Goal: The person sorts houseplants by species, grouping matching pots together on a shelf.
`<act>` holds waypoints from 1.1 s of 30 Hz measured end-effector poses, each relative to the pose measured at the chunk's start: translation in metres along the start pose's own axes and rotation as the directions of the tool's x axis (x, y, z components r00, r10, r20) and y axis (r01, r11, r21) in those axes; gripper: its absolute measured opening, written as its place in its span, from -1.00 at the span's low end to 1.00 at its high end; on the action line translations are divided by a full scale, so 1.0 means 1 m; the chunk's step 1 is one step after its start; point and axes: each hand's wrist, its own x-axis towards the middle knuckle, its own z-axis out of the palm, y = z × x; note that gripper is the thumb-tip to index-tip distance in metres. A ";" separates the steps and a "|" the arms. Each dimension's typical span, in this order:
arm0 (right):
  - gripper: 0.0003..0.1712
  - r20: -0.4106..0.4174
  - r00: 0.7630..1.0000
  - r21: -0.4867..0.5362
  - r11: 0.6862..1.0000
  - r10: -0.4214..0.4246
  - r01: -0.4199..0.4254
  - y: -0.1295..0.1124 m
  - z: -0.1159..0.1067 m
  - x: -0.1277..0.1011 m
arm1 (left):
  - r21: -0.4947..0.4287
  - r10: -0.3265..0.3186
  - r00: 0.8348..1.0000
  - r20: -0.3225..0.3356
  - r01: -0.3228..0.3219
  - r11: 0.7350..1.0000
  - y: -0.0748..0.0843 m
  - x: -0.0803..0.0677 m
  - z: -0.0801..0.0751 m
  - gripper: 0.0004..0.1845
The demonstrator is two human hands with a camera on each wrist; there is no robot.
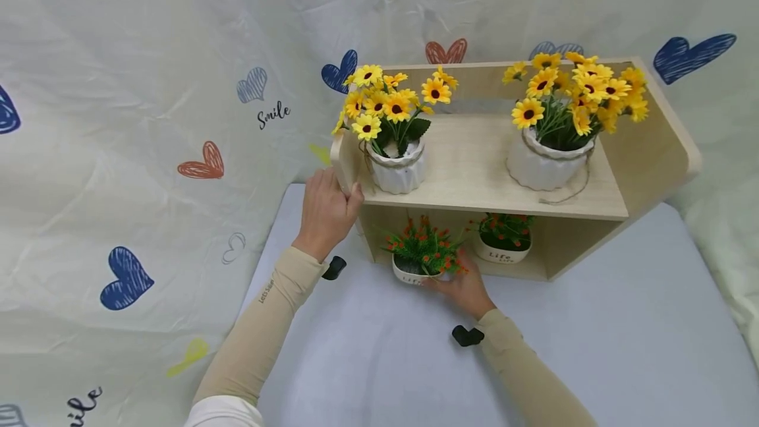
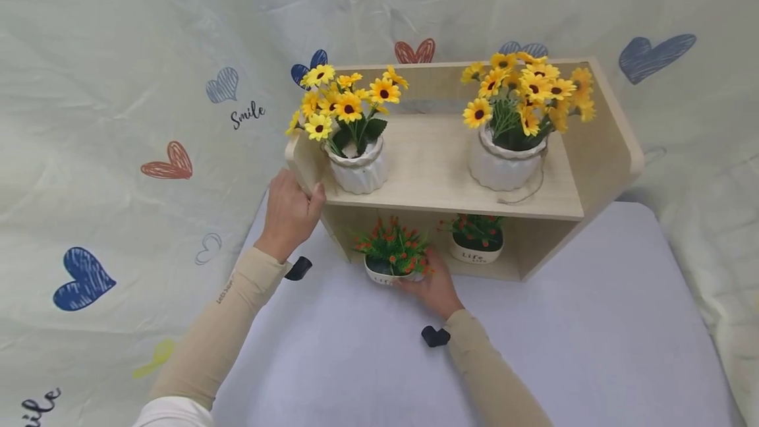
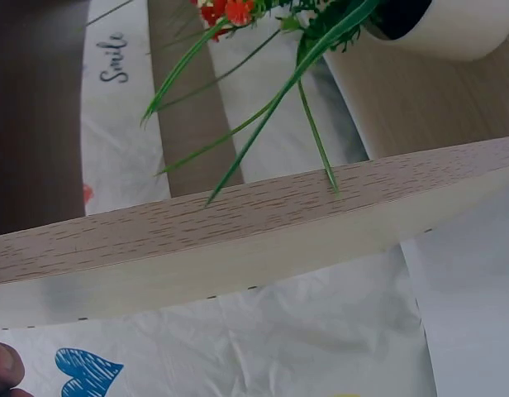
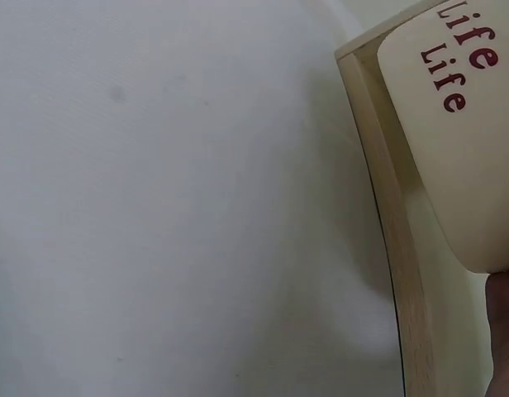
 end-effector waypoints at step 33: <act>0.52 -0.199 0.945 -0.458 0.827 0.260 -0.324 0.018 -0.015 0.047 | 0.027 0.012 1.000 0.024 -0.013 1.000 -0.002 -0.001 0.001 -0.57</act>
